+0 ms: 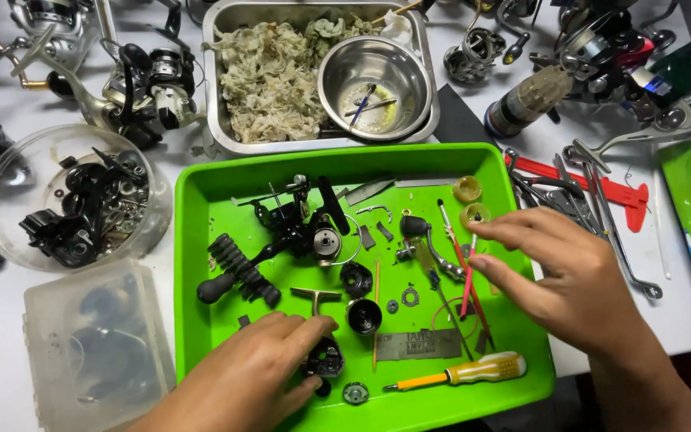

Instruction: Disassembling, cleaning, and inspecting internal components of a fishing reel at a workbench.

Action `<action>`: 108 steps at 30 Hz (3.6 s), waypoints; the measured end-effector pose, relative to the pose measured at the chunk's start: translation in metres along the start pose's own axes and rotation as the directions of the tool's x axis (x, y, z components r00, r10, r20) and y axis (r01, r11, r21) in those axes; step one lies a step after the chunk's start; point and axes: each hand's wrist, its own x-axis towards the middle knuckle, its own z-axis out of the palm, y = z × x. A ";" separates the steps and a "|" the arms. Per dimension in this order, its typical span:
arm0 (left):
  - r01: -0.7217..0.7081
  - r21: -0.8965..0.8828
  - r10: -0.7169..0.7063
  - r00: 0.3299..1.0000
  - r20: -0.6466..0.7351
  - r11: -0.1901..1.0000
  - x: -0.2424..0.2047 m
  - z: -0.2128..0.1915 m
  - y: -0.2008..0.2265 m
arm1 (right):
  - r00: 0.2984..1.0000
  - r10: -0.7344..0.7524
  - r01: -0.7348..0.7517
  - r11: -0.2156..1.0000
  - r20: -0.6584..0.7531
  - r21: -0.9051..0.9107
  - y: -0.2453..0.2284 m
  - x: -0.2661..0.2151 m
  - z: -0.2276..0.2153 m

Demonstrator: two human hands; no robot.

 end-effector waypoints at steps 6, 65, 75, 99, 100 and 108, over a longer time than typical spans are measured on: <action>-0.078 -0.033 0.076 0.995 -0.070 0.996 -0.007 0.008 -0.018 | 0.969 0.105 -0.133 0.984 -0.225 -0.115 0.014 -0.016 -0.025; -0.427 -0.389 0.222 0.853 -0.472 0.816 0.101 -0.087 0.020 | 0.971 0.075 -0.126 0.967 -0.227 -0.223 0.071 -0.013 0.032; -0.355 -0.442 0.126 0.875 -0.467 0.824 0.099 -0.090 0.019 | 0.974 0.038 -0.093 0.966 -0.224 -0.243 0.072 -0.014 0.034; -0.298 -0.644 0.040 0.923 -0.383 0.705 0.098 -0.085 0.018 | 0.907 0.266 -0.330 0.930 -0.325 -0.160 0.067 -0.020 0.031; -0.300 -0.640 0.041 0.921 -0.386 0.708 0.098 -0.085 0.019 | 0.908 0.262 -0.326 0.932 -0.328 -0.159 0.065 -0.019 0.028; -0.447 -0.284 0.262 0.820 -0.509 0.849 0.100 -0.083 0.017 | 0.740 0.566 -0.334 0.778 -0.362 0.533 0.042 -0.021 0.010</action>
